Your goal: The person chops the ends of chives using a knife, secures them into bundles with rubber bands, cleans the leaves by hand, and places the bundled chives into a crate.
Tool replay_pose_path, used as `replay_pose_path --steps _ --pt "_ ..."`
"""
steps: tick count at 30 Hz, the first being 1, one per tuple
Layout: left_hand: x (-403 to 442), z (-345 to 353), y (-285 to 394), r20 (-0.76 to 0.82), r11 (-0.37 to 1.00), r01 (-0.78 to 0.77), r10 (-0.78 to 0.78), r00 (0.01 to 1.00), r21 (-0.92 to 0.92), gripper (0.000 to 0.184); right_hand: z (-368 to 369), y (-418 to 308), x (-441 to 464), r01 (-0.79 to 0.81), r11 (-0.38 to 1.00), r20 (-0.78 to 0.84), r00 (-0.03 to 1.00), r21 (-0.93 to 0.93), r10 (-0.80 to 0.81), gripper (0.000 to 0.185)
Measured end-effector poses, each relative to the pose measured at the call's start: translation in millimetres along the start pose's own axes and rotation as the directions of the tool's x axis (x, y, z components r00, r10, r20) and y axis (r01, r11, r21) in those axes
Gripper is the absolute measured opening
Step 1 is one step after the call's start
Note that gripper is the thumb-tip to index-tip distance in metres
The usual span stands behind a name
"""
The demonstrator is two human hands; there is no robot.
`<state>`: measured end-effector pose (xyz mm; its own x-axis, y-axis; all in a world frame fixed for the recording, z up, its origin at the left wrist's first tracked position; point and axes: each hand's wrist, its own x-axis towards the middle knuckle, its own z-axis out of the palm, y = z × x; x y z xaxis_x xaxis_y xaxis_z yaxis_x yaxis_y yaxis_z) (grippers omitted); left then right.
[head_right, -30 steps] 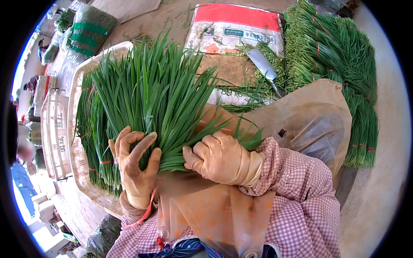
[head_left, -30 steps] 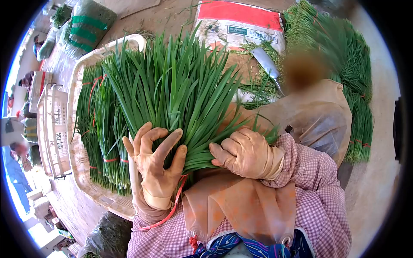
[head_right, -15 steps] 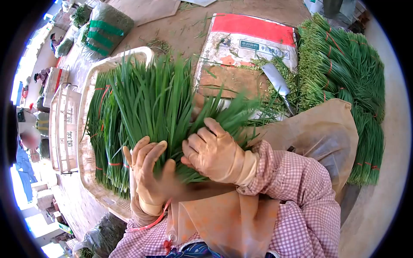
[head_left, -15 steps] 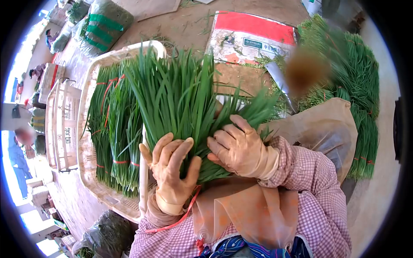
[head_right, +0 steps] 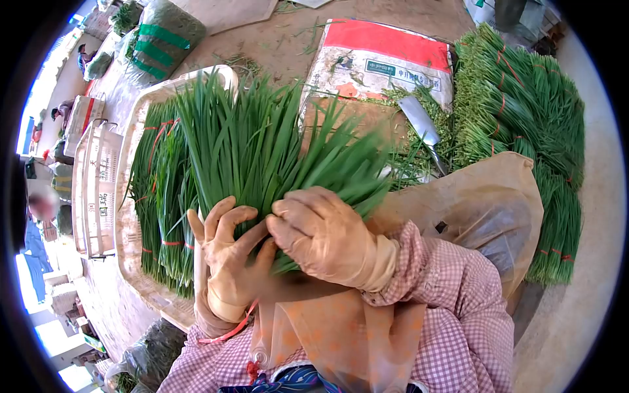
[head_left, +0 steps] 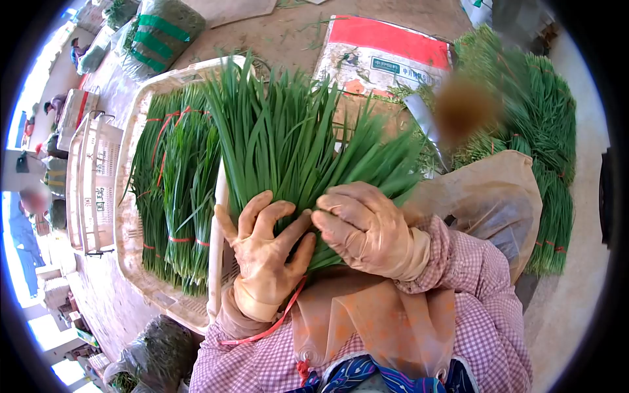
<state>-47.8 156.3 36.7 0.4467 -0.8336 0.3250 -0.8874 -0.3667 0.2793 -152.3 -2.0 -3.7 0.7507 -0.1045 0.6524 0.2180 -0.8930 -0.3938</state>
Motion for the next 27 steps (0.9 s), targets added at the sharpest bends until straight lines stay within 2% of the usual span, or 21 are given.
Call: replay_pose_path --steps 2,3,5,7,8,9,11,12,13,15,16,17,18,19,20,21,23,24,25,27 --pt "-1.3 1.6 -4.9 0.008 1.000 -0.004 0.004 1.000 -0.001 0.023 3.6 3.5 17.6 0.132 0.977 0.033 0.990 0.170 -0.139 0.033" --pt "-2.1 2.6 -7.3 0.018 1.000 -0.007 0.007 1.000 -0.004 0.018 7.5 5.8 19.6 0.135 0.976 0.032 0.989 0.169 -0.143 0.033" --pt "-3.6 4.5 -11.8 -0.017 0.999 0.031 -0.031 0.999 -0.013 0.020 18.5 9.6 20.6 0.117 0.990 0.085 0.989 0.085 -0.124 0.032" --pt "-7.0 5.3 -23.1 -0.091 0.975 0.122 -0.141 0.986 -0.187 0.031 14.1 0.5 16.2 0.089 0.993 0.087 0.992 0.080 -0.096 0.033" --pt "-8.6 2.9 -26.8 -0.101 0.985 0.102 -0.116 0.988 -0.139 0.046 8.3 -2.9 11.6 0.092 0.995 0.133 0.987 0.030 -0.095 0.033" --pt "-6.0 2.1 -25.9 -0.097 0.984 0.111 -0.125 0.987 -0.141 0.046 5.4 -5.6 8.1 0.097 0.995 0.178 0.980 -0.026 -0.091 0.034" --pt "3.5 0.2 -20.3 -0.142 0.985 0.159 -0.168 0.976 -0.071 0.057 7.1 -7.2 2.1 0.101 0.993 0.170 0.981 -0.054 -0.091 0.035" --pt "5.7 -0.3 -19.0 -0.139 0.989 0.144 -0.146 0.980 -0.022 0.068 6.8 -7.0 0.2 0.091 0.994 0.158 0.984 -0.064 -0.080 0.035" --pt "7.2 1.3 -19.5 -0.142 0.990 0.142 -0.144 0.979 -0.026 0.068 5.7 -7.0 -1.0 0.081 0.994 0.142 0.987 -0.075 -0.070 0.034" --pt "8.4 5.1 -23.9 -0.239 0.965 0.207 -0.242 0.941 -0.163 0.078 2.3 -10.1 -3.3 0.065 0.994 0.164 0.985 -0.088 -0.050 0.033" --pt "5.3 7.4 -27.9 -0.205 0.946 0.200 -0.255 0.945 -0.256 0.085 1.2 -11.8 -4.8 0.047 0.994 0.187 0.982 -0.097 -0.029 0.032" --pt "3.8 9.2 -29.1 -0.205 0.947 0.199 -0.254 0.945 -0.254 0.085 0.8 -12.8 -6.1 0.047 0.994 0.184 0.982 -0.096 -0.029 0.032" --pt "2.5 10.7 -29.8 -0.139 0.818 0.273 -0.390 0.910 -0.506 0.087 0.4 -13.7 -7.6 0.043 0.995 0.178 0.984 -0.089 -0.026 0.031" --pt "0.7 12.2 -30.4 -0.037 0.619 0.325 -0.498 0.866 -0.715 0.090 -0.2 -14.6 -8.9 0.038 0.996 0.172 0.985 -0.083 -0.024 0.030" --pt "-3.0 13.8 -31.2 -0.055 0.609 0.301 -0.495 0.867 -0.733 0.098 -1.4 -15.4 -10.2 0.039 0.996 0.169 0.985 -0.083 -0.024 0.030" --pt "-4.2 13.6 -28.5 -0.057 0.612 0.299 -0.492 0.869 -0.732 0.098 -2.9 -16.4 -11.4 0.042 0.996 0.196 0.980 -0.073 -0.027 0.030" --pt "-4.7 12.9 -22.2 -0.101 0.578 0.332 -0.591 0.801 -0.745 0.105 -4.0 -17.0 -10.9 0.045 0.997 0.222 0.975 -0.062 -0.030 0.030" --pt "-2.9 6.3 -20.6 -0.044 0.552 0.414 -0.636 0.771 -0.724 0.108 -3.9 -17.5 -10.3 0.042 0.997 0.220 0.975 -0.066 -0.026 0.029" --pt "-2.2 4.5 -19.5 -0.043 0.551 0.418 -0.639 0.768 -0.722 0.108 -3.4 -17.9 -10.0 0.040 0.997 0.220 0.975 -0.068 -0.024 0.028" --pt "0.6 3.8 -19.2 0.048 0.367 0.383 -0.666 0.744 -0.848 0.109 -0.7 -14.9 -10.5 0.037 0.998 0.200 0.980 -0.050 -0.027 0.026"
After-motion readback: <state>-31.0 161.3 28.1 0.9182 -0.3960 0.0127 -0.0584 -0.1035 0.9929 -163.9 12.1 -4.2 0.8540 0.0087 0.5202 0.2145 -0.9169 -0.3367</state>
